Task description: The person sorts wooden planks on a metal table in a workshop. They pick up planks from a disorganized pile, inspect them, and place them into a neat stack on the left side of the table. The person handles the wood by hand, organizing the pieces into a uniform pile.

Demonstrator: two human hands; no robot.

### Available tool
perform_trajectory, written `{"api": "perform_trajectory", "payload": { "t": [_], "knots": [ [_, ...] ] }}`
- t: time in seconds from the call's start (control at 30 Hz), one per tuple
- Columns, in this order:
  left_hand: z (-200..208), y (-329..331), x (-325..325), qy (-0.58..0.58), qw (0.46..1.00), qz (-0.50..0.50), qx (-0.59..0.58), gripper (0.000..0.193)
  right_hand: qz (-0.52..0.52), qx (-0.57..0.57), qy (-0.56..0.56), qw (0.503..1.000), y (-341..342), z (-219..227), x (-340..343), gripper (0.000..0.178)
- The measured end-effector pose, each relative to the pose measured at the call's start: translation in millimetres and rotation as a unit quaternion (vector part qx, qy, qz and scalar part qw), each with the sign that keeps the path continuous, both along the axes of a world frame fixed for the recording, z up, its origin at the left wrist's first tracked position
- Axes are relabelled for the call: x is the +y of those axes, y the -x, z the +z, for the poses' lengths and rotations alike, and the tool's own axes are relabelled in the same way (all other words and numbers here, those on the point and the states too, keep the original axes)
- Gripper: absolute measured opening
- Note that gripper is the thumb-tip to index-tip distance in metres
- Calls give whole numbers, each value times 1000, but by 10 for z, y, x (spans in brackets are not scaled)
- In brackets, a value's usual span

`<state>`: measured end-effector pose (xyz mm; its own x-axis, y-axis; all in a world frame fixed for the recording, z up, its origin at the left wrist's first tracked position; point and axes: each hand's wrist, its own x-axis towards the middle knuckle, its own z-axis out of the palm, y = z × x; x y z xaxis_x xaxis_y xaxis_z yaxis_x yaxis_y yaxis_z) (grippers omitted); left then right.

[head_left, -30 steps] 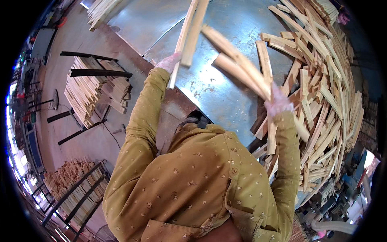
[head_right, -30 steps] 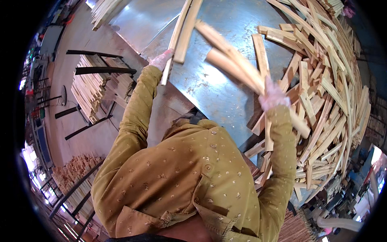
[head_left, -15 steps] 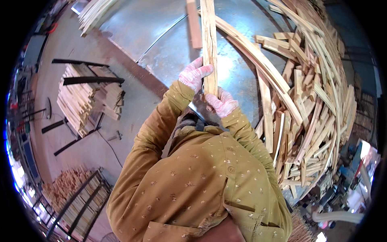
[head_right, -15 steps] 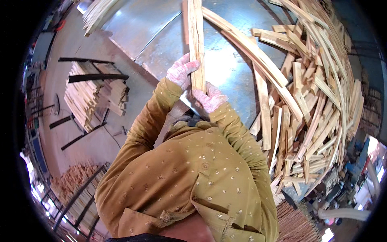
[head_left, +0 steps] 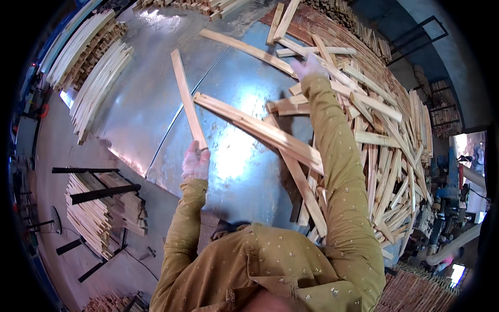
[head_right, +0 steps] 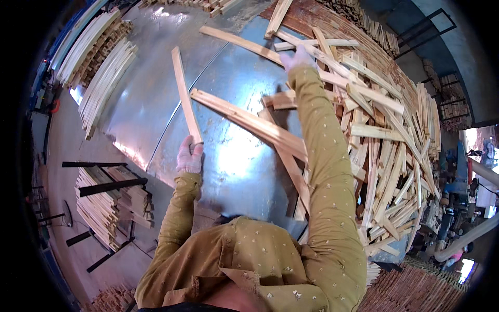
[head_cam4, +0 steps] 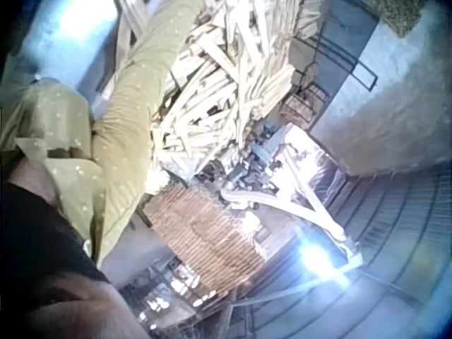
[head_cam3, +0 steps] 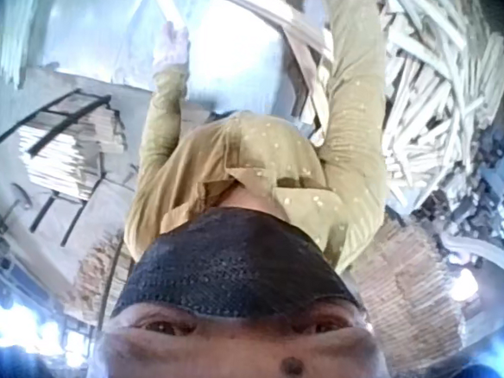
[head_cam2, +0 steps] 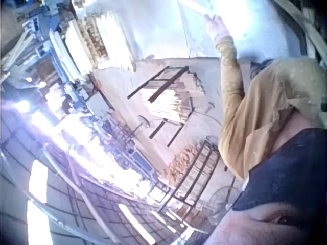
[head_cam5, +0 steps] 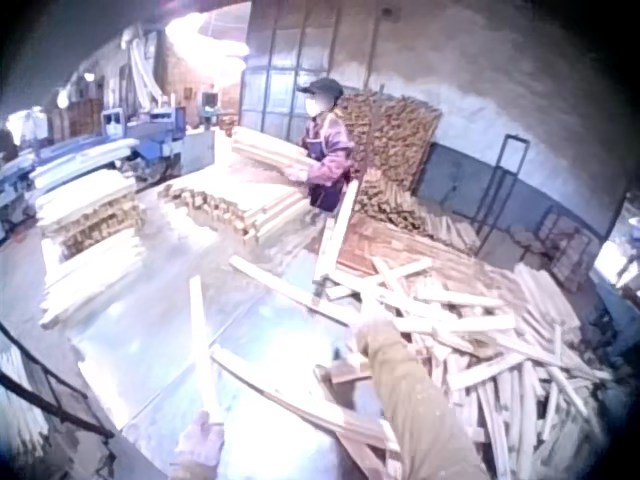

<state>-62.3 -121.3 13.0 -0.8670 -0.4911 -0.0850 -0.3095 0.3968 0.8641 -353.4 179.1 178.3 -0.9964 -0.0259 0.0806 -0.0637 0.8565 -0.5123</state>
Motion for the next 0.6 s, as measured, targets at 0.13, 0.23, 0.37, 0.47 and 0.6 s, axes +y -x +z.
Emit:
{"api": "perform_trajectory", "payload": {
  "t": [0.13,0.23,0.37,0.47,0.6],
  "knots": [
    [241,658,-45,129,991,10,-42,61,41,16,-347,937,166,-406,638,68],
    [448,1462,-110,182,980,-69,-41,63,17,-76,-443,893,322,-314,811,68],
    [672,3112,278,343,894,-284,-47,67,32,-85,-509,856,556,-428,1138,57],
    [464,4258,647,551,759,-344,-43,66,50,-257,-515,816,505,-263,598,51],
    [-3,4964,816,605,696,-379,-75,60,136,-250,-473,834,84,-280,695,51]
  ]
}}
